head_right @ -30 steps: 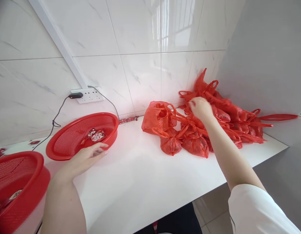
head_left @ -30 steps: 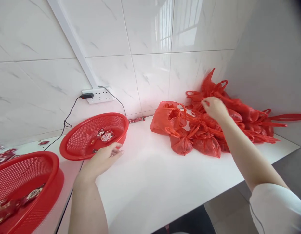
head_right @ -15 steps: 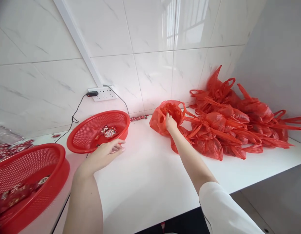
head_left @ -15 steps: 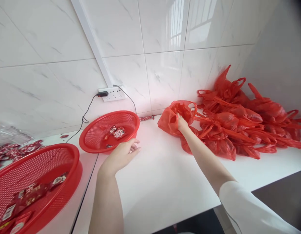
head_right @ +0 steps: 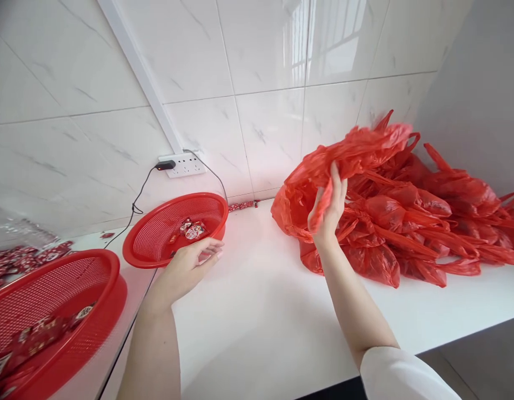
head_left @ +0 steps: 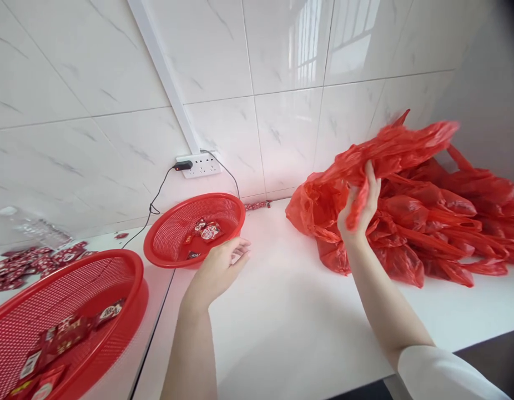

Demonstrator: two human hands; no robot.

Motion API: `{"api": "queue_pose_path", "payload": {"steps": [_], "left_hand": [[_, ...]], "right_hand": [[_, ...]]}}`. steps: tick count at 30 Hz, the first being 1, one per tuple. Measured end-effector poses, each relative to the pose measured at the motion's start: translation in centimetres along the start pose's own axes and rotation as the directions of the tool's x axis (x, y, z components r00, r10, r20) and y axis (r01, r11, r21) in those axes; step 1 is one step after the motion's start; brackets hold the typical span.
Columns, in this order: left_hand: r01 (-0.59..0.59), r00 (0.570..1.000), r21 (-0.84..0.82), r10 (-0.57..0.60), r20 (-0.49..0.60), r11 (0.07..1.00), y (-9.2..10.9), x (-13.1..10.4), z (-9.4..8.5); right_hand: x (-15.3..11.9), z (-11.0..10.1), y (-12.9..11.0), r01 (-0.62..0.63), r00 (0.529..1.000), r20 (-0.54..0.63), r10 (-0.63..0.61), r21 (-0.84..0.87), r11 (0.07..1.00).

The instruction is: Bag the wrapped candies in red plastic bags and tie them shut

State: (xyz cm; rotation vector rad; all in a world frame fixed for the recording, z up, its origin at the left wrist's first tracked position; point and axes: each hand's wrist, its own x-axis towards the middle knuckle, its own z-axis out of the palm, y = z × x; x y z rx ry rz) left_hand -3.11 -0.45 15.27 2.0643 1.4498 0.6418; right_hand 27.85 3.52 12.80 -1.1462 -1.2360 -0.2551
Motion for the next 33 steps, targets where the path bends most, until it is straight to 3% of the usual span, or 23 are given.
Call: {"api": "queue_pose_path", "payload": {"steps": [1, 2, 3, 4, 6, 7, 8, 10, 13, 15, 18, 20, 23, 26, 29, 31, 33], "left_hand": [[-0.018, 0.999, -0.065, 0.015, -0.046, 0.998, 0.3, 0.2, 0.4], [-0.040, 0.995, -0.150, 0.026, -0.091, 0.988, 0.7, 0.4, 0.8], [-0.074, 0.990, -0.247, 0.042, -0.133, 0.966, 1.1, 0.5, 1.3], [-0.122, 0.984, -0.347, 0.067, -0.166, 0.930, 1.5, 0.6, 1.7], [-0.237, 0.965, -0.511, 0.138, -0.225, 0.826, 2.1, 0.6, 2.4], [-0.287, 0.952, -0.554, 0.167, -0.258, 0.781, 2.3, 0.6, 2.7], [-0.322, 0.940, -0.568, 0.184, -0.288, 0.757, 2.3, 0.6, 2.8], [-0.340, 0.928, -0.540, 0.180, -0.327, 0.769, 2.2, 0.7, 3.0], [-0.297, 0.924, -0.533, 0.098, -0.368, 0.792, 1.3, 1.1, 2.8], [-0.272, 0.914, -0.625, -0.006, -0.405, 0.731, 0.5, 1.6, 2.4], [-0.211, 0.910, -0.782, -0.174, -0.376, 0.586, -0.6, 2.0, 1.5], [-0.128, 0.935, -0.808, -0.201, -0.292, 0.576, -1.1, 2.2, 0.9], [-0.045, 0.967, -0.639, -0.127, -0.221, 0.768, -1.3, 2.0, 0.1], [-0.092, 0.984, -0.363, 0.029, -0.175, 0.927, -1.0, 1.5, -0.4], [-0.197, 0.976, -0.304, 0.217, 0.033, 0.932, -0.5, 0.9, -0.5], [-0.249, 0.930, -0.326, 0.319, 0.182, 0.912, -0.1, 0.4, -0.4], [-0.288, 0.887, -0.327, 0.380, 0.264, 0.900, 0.3, 0.1, -0.3]], "right_hand": [[-0.5, -0.1, -1.1, 0.044, 0.998, -0.045, -0.040, 0.095, 0.995], [-1.1, -0.2, -2.1, 0.053, 0.998, 0.007, -0.056, 0.201, 0.978], [-1.7, -0.2, -3.2, 0.015, 0.989, 0.135, -0.060, 0.317, 0.948], [-2.3, -0.1, -4.1, -0.074, 0.937, 0.341, -0.078, 0.411, 0.908], [-3.3, 0.2, -5.8, -0.319, 0.728, 0.679, -0.094, 0.456, 0.831], [-3.7, 0.3, -6.5, -0.404, 0.621, 0.777, -0.101, 0.428, 0.808], [-4.0, 0.5, -7.1, -0.449, 0.546, 0.831, -0.107, 0.398, 0.800], [-4.3, 1.0, -7.8, -0.485, 0.474, 0.874, -0.107, 0.361, 0.796], [-3.9, 1.5, -7.6, -0.596, 0.442, 0.895, -0.057, 0.341, 0.727], [-3.2, 1.6, -6.6, -0.641, 0.441, 0.897, -0.009, 0.322, 0.697], [-2.0, 1.0, -4.7, -0.589, 0.432, 0.902, 0.018, 0.267, 0.763], [-1.3, 0.3, -3.6, -0.571, 0.389, 0.921, 0.037, 0.209, 0.794], [-0.5, -0.9, -2.8, -0.531, 0.344, 0.933, 0.103, 0.103, 0.841], [0.0, -1.7, -2.5, -0.437, 0.315, 0.935, 0.164, -0.011, 0.899], [0.3, -1.9, -2.3, -0.402, 0.332, 0.919, 0.215, -0.068, 0.913], [0.4, -1.7, -2.1, -0.408, 0.355, 0.899, 0.255, -0.096, 0.908], [0.4, -1.4, -1.7, -0.410, 0.375, 0.885, 0.276, -0.109, 0.906]]}}
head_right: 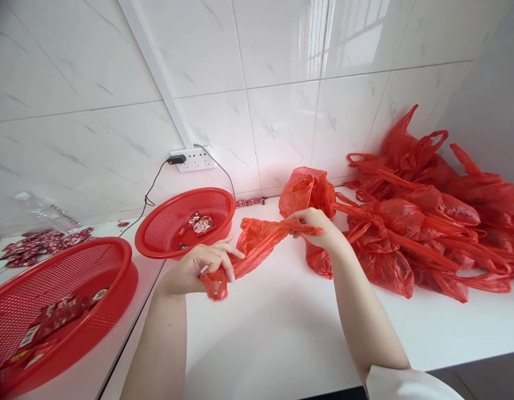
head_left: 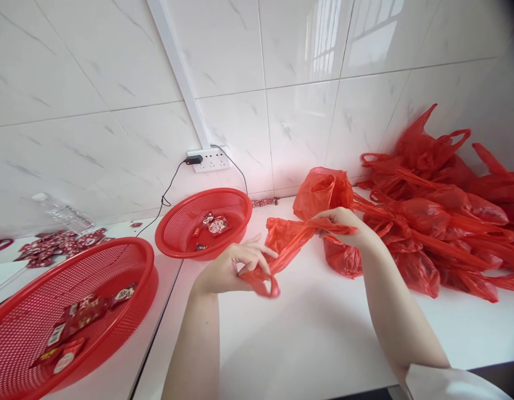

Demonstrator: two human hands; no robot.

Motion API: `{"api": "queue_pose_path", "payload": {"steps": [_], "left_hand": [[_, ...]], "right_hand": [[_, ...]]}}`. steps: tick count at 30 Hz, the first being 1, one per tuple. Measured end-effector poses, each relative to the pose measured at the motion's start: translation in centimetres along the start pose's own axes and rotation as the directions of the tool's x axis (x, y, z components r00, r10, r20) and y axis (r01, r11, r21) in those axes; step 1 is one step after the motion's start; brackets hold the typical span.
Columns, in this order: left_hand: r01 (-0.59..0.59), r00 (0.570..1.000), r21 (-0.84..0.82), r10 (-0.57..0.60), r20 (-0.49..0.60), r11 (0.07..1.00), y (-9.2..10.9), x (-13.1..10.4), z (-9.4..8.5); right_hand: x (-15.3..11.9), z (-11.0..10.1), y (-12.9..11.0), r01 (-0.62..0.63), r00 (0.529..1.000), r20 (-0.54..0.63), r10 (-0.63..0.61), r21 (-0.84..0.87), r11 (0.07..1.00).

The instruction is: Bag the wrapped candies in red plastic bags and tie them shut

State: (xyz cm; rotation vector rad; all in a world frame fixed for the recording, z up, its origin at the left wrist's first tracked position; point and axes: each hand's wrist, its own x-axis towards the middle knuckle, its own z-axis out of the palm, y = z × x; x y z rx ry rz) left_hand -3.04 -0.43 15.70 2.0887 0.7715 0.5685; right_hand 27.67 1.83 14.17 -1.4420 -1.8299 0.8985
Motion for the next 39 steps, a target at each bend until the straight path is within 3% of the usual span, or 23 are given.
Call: {"api": "queue_pose_path", "payload": {"steps": [2, 4, 5, 6, 8, 9, 10, 11, 12, 15, 17, 19, 22, 25, 28, 31, 34, 36, 39], "left_hand": [[-0.019, 0.999, 0.026, 0.020, -0.032, 0.999, 0.2, 0.0, 0.1], [-0.005, 0.972, 0.057, 0.018, -0.235, 0.998, 0.1, 0.1, 0.1], [0.018, 0.922, 0.075, 0.012, -0.387, 0.997, -0.1, 0.2, 0.1], [0.057, 0.839, 0.091, 0.002, -0.545, 0.994, -0.3, 0.3, 0.0], [0.181, 0.622, 0.126, -0.015, -0.782, 0.975, -0.9, 0.5, -0.1], [0.250, 0.537, 0.151, -0.007, -0.844, 0.956, -1.2, 0.6, -0.1], [0.307, 0.492, 0.186, 0.011, -0.870, 0.933, -1.4, 0.7, -0.1], [0.343, 0.487, 0.230, 0.037, -0.873, 0.911, -1.5, 0.7, 0.0], [0.353, 0.513, 0.279, 0.065, -0.856, 0.893, -1.6, 0.8, 0.0], [0.278, 0.642, 0.377, 0.121, -0.757, 0.884, -1.4, 1.1, 0.3], [0.235, 0.707, 0.377, 0.109, -0.698, 0.896, -1.2, 1.3, 0.5], [0.213, 0.747, 0.351, 0.079, -0.660, 0.912, -1.0, 1.5, 0.8], [0.146, 0.786, 0.307, 0.079, -0.614, 0.940, -0.8, 1.6, 1.1], [0.028, 0.805, 0.205, 0.100, -0.584, 0.978, -0.7, 1.4, 1.0], [-0.074, 0.789, 0.055, 0.092, -0.607, 0.996, -0.8, 1.1, 0.8], [-0.103, 0.722, 0.030, 0.096, -0.685, 0.994, -1.1, 1.0, 0.6], [-0.107, 0.671, 0.074, 0.127, -0.731, 0.991, -1.6, 1.2, 0.6], [-0.127, 0.678, 0.135, 0.186, -0.712, 0.983, -1.9, 1.2, 0.7], [-0.163, 0.748, 0.234, 0.275, -0.604, 0.958, -1.9, 1.1, 1.1]], "right_hand": [[0.4, -0.1, 0.7, -0.002, 1.000, 0.002, 0.002, -0.026, 1.000], [0.6, -0.3, 1.5, -0.002, 0.997, 0.076, 0.010, -0.104, 0.995], [0.7, -0.4, 1.9, -0.001, 0.992, 0.123, 0.020, -0.156, 0.988], [0.7, -0.5, 2.3, 0.004, 0.987, 0.159, 0.030, -0.210, 0.978], [0.5, -0.7, 2.5, 0.008, 0.986, 0.161, 0.041, -0.293, 0.956], [0.2, -0.7, 2.3, 0.005, 0.992, 0.118, 0.033, -0.312, 0.950], [-0.1, -0.6, 1.9, 0.001, 0.999, 0.049, 0.015, -0.315, 0.949], [-0.4, -0.5, 1.3, 0.004, 0.999, -0.034, -0.015, -0.298, 0.954], [-0.8, -0.2, 0.5, 0.024, 0.989, -0.132, -0.061, -0.264, 0.964], [-1.9, 1.4, -2.2, 0.251, 0.891, -0.347, -0.293, -0.161, 0.955], [-2.0, 3.1, -3.6, 0.459, 0.828, -0.302, -0.473, -0.119, 0.880], [-1.7, 5.2, -4.2, 0.597, 0.786, -0.152, -0.599, -0.062, 0.800], [-0.5, 8.5, -3.8, 0.642, 0.767, -0.004, -0.642, -0.040, 0.766], [0.6, 10.8, -2.9, 0.568, 0.823, 0.004, -0.569, -0.062, 0.821], [0.8, 11.3, -2.6, 0.509, 0.860, -0.053, -0.508, 0.009, 0.861], [0.0, 10.5, -3.2, 0.600, 0.800, -0.060, -0.597, 0.065, 0.798], [-0.9, 9.7, -4.1, 0.639, 0.752, 0.052, -0.657, 0.188, 0.746], [-1.1, 9.8, -4.3, 0.628, 0.750, 0.054, -0.659, 0.256, 0.735], [-0.8, 10.3, -4.0, 0.668, 0.737, -0.026, -0.675, 0.180, 0.722]]}}
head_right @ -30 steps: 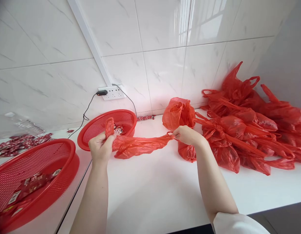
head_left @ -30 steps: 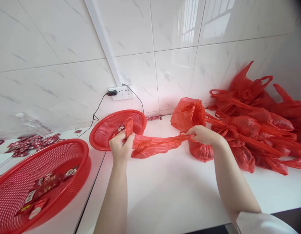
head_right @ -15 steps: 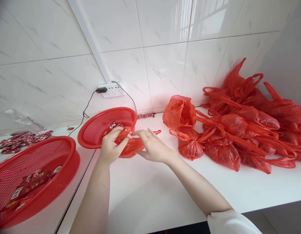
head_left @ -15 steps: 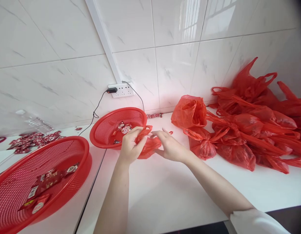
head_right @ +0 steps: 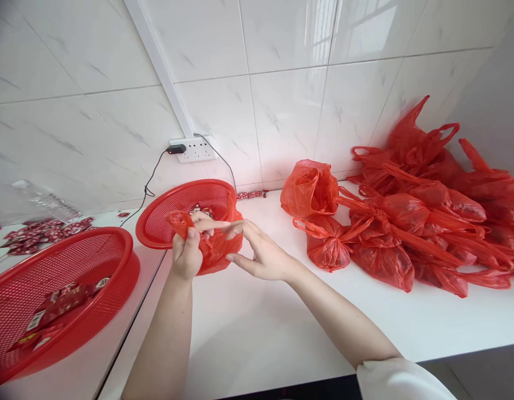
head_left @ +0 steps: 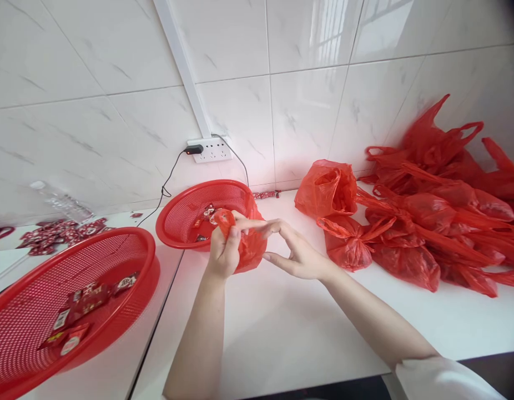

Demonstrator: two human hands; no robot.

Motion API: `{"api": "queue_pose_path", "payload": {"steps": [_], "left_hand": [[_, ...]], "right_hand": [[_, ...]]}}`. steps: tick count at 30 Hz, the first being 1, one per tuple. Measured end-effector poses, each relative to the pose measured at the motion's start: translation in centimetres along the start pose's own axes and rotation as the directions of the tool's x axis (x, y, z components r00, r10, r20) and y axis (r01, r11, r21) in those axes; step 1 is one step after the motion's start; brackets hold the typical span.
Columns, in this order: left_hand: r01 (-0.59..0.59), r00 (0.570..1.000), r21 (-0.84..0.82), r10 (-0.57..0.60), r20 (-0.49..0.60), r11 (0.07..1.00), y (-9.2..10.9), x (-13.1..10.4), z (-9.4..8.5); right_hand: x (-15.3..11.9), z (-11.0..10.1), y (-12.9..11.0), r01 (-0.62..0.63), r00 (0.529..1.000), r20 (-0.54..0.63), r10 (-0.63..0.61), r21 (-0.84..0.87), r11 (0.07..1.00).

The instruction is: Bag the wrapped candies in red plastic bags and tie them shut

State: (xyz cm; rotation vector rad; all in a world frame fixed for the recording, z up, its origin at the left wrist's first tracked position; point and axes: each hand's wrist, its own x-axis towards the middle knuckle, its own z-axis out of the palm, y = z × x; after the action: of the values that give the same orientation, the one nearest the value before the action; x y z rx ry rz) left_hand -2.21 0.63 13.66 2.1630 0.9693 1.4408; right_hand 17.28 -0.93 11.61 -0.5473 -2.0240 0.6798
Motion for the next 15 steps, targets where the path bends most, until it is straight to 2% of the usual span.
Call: {"api": "queue_pose_path", "payload": {"steps": [3, 5, 10, 13, 15], "left_hand": [[-0.072, 0.985, 0.026, 0.067, 0.157, 0.997, 0.4, -0.4, 0.2], [-0.091, 0.978, 0.039, 0.082, 0.193, 0.995, 0.5, -0.6, 0.2], [-0.095, 0.994, 0.079, 0.089, 0.070, 0.992, -0.1, -0.7, -0.1], [-0.108, 0.994, 0.098, 0.105, 0.029, 0.989, -0.5, -0.8, -0.2], [-0.109, 0.994, 0.098, 0.108, 0.012, 0.989, -0.6, -0.9, -0.1]], "right_hand": [[0.0, 0.3, 1.0, 0.041, 0.997, 0.074, -0.026, -0.211, 0.977], [0.0, 0.4, 1.4, 0.115, 0.989, 0.126, -0.079, -0.308, 0.944], [-0.3, 0.2, 0.2, 0.311, 0.949, 0.075, -0.305, -0.360, 0.879], [-0.5, 0.0, -1.2, 0.322, 0.946, 0.087, -0.312, -0.328, 0.888], [-0.6, -0.3, -1.7, 0.284, 0.958, 0.106, -0.265, -0.277, 0.918]]}}
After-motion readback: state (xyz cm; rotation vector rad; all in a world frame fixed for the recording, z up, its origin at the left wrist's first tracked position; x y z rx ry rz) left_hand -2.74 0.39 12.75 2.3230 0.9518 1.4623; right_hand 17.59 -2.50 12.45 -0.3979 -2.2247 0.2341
